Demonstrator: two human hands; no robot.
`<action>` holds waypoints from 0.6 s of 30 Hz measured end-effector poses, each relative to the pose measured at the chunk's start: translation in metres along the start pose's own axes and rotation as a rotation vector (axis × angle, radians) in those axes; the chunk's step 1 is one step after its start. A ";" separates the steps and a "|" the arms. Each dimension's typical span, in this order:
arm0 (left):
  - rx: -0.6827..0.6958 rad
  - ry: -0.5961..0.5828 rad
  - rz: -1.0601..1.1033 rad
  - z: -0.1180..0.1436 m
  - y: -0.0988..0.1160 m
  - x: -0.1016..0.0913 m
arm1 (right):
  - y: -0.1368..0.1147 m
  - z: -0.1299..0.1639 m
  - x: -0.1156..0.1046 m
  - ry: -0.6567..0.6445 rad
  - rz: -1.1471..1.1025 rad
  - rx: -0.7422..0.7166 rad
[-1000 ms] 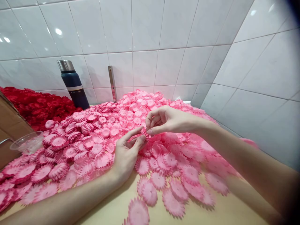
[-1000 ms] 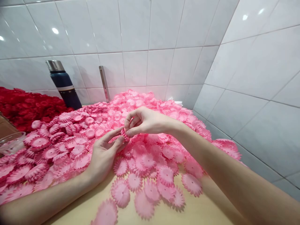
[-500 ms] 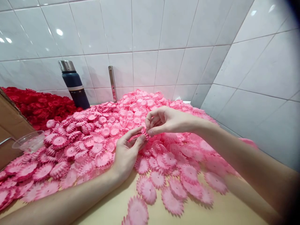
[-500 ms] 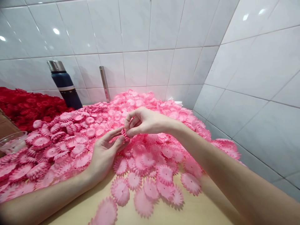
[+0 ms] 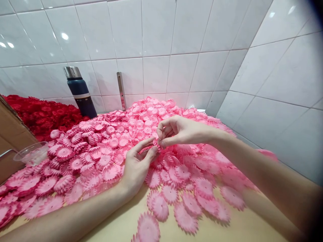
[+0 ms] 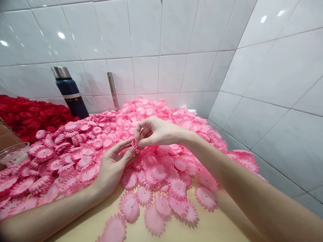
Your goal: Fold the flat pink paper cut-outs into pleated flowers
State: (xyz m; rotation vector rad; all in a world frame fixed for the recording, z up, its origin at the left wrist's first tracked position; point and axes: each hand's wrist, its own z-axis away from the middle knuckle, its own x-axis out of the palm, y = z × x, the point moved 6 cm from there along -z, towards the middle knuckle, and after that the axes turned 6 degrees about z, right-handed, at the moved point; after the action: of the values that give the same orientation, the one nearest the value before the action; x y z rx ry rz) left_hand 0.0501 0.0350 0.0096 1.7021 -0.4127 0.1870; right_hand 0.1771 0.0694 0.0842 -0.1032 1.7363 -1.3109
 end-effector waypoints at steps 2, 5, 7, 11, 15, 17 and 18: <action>0.010 -0.003 -0.005 0.000 0.001 0.001 | -0.001 0.000 -0.001 0.031 0.002 -0.014; 0.016 -0.002 -0.014 0.001 0.003 0.001 | -0.001 0.000 -0.001 0.071 0.022 -0.011; 0.012 -0.002 -0.018 0.001 0.003 0.001 | -0.003 0.000 -0.001 0.087 0.030 -0.008; 0.015 0.002 -0.022 0.001 0.004 0.001 | -0.005 0.000 0.000 0.088 0.028 -0.005; 0.024 0.016 -0.043 0.002 0.004 0.000 | -0.004 0.000 -0.002 0.098 0.040 0.006; 0.027 0.016 -0.056 0.002 0.004 0.000 | -0.002 0.000 -0.004 0.106 0.058 0.009; 0.031 0.019 -0.064 0.002 0.004 0.000 | -0.001 0.001 -0.005 0.111 0.068 0.009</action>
State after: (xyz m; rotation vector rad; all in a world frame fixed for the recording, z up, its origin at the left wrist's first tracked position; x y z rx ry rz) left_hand 0.0482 0.0322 0.0127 1.7402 -0.3423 0.1636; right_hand 0.1795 0.0710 0.0880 0.0340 1.8115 -1.2961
